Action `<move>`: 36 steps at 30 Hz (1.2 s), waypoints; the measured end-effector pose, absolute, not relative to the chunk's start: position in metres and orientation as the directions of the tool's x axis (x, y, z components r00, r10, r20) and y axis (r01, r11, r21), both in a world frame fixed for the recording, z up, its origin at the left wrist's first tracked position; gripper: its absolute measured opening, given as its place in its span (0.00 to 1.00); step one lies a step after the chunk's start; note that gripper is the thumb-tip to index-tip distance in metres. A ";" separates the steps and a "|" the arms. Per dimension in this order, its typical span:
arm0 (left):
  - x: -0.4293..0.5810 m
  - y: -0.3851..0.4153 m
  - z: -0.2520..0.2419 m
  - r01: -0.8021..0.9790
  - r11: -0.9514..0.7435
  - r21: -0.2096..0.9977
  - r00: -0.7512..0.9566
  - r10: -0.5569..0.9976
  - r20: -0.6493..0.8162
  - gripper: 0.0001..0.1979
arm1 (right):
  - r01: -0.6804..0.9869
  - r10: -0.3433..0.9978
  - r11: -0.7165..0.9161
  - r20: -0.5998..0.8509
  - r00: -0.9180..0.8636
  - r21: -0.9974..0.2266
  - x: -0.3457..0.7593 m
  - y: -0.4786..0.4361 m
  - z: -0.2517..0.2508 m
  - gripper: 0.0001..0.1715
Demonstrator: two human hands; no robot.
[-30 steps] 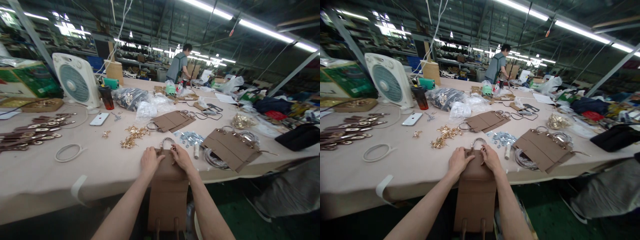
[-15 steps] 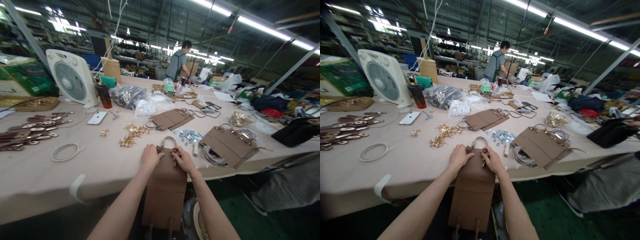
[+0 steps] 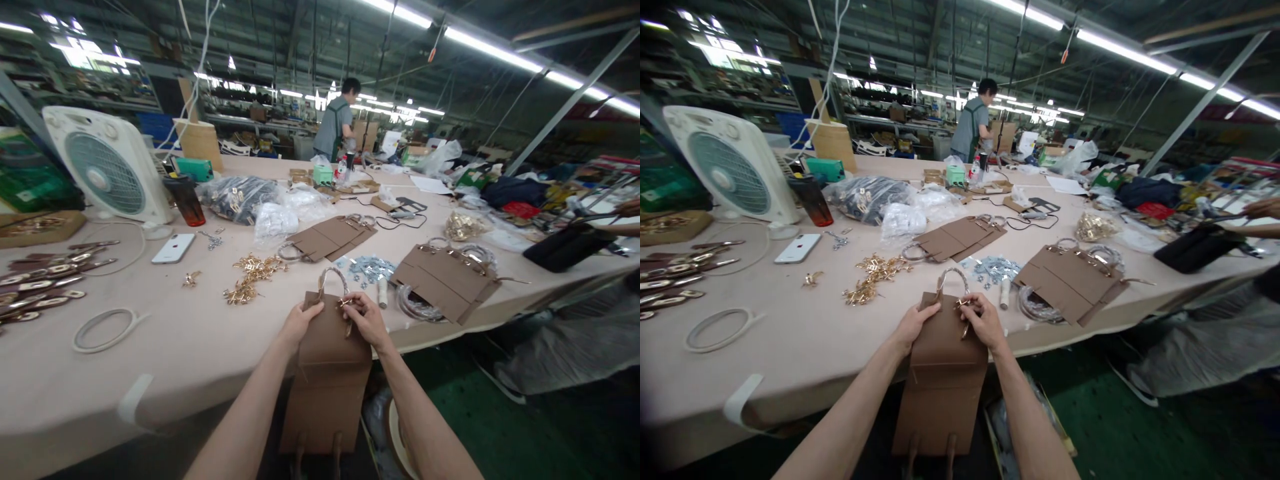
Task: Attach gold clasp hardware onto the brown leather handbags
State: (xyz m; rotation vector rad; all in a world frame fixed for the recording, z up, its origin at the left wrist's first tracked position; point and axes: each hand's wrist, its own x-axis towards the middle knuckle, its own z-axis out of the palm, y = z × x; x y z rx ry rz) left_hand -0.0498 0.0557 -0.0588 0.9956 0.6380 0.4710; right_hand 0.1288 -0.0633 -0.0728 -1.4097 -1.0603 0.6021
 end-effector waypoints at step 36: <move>-0.060 0.054 -0.058 -0.136 0.649 0.748 0.784 0.532 -0.320 0.23 | 0.730 0.829 0.187 0.504 0.242 -0.657 0.129 -0.068 -0.058 0.17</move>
